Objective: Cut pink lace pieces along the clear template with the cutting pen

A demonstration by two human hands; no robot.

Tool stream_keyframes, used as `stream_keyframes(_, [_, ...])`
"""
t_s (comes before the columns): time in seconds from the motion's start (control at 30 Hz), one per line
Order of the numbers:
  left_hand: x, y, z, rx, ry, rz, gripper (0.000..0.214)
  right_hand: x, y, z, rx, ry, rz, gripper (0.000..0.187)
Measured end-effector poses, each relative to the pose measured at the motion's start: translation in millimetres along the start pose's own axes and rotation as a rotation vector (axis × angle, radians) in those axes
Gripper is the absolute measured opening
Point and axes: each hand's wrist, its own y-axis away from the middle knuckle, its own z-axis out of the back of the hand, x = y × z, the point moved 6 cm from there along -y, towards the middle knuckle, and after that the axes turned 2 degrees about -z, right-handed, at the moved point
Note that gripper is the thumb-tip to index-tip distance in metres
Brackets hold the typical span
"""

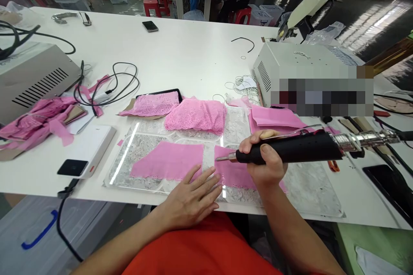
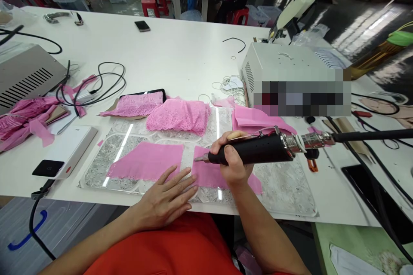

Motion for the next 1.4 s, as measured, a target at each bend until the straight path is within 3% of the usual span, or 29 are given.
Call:
stream_keyframes(0.37, [1.9,0.5,1.5,0.006,0.021,-0.009,0.03,-2.1,-1.3,-4.6,0.023,0.038,0.01,0.017])
stream_keyframes(0.6, [4.6,-1.9,6.5,0.009,0.095,0.002,0.029,3.9,0.6,-0.4,0.035,-0.072,-0.03,0.016])
stream_keyframes(1.07, [6.3,-0.2,5.2,0.005,0.107,0.023,0.029,-1.9,10.2,-6.3,0.166,-0.112,-0.084,0.014])
stream_keyframes(1.27, [5.3,-1.8,7.2,-0.004,0.083,0.017,0.028,7.6,4.3,-2.6,0.105,-0.077,-0.075,0.016])
stream_keyframes(1.4, [9.3,-10.9,15.4,-0.053,0.086,0.082,0.025,43.3,-12.4,33.4,-0.139,-0.048,0.117,0.013])
